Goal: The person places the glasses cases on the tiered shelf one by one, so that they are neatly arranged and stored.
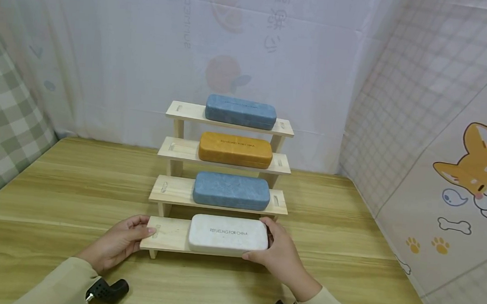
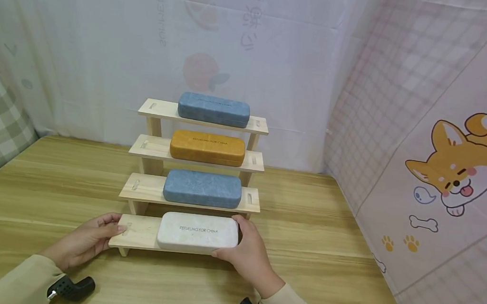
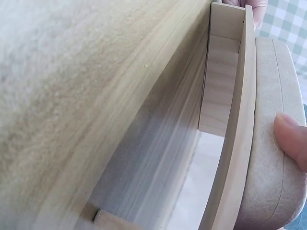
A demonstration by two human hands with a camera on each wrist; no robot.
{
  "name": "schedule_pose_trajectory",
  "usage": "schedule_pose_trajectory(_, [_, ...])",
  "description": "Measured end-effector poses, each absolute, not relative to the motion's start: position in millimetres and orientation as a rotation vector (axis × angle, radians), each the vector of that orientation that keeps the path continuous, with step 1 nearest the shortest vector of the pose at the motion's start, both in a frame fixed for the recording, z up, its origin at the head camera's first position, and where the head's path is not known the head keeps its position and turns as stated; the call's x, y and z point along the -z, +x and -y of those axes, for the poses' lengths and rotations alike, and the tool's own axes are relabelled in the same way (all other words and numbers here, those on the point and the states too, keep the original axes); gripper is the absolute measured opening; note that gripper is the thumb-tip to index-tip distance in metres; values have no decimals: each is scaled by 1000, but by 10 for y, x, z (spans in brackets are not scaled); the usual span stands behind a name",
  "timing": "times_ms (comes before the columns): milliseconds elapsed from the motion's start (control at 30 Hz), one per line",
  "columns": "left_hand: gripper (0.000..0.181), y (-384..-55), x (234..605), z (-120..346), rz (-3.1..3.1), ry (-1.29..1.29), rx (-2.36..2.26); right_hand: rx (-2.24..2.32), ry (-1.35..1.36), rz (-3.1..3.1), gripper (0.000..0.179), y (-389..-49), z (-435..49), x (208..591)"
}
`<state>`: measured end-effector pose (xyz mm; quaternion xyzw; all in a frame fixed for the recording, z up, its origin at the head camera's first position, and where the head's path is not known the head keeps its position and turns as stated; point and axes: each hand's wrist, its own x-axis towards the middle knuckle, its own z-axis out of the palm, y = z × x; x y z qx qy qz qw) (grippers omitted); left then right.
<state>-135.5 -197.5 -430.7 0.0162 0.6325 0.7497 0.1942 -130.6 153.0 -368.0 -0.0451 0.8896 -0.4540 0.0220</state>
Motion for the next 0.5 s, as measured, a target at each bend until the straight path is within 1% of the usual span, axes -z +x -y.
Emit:
schedule_pose_trajectory(233, [64,-1355,4303,1967,-1779,30,-2104,1314,-146,-2797,91,-1303,-1541,3683])
schedule_pose_trajectory(500, [65,-1357,4318,1986,-1762,90,-2109,1221,-162,-2826,92,-1307,-1558,3678])
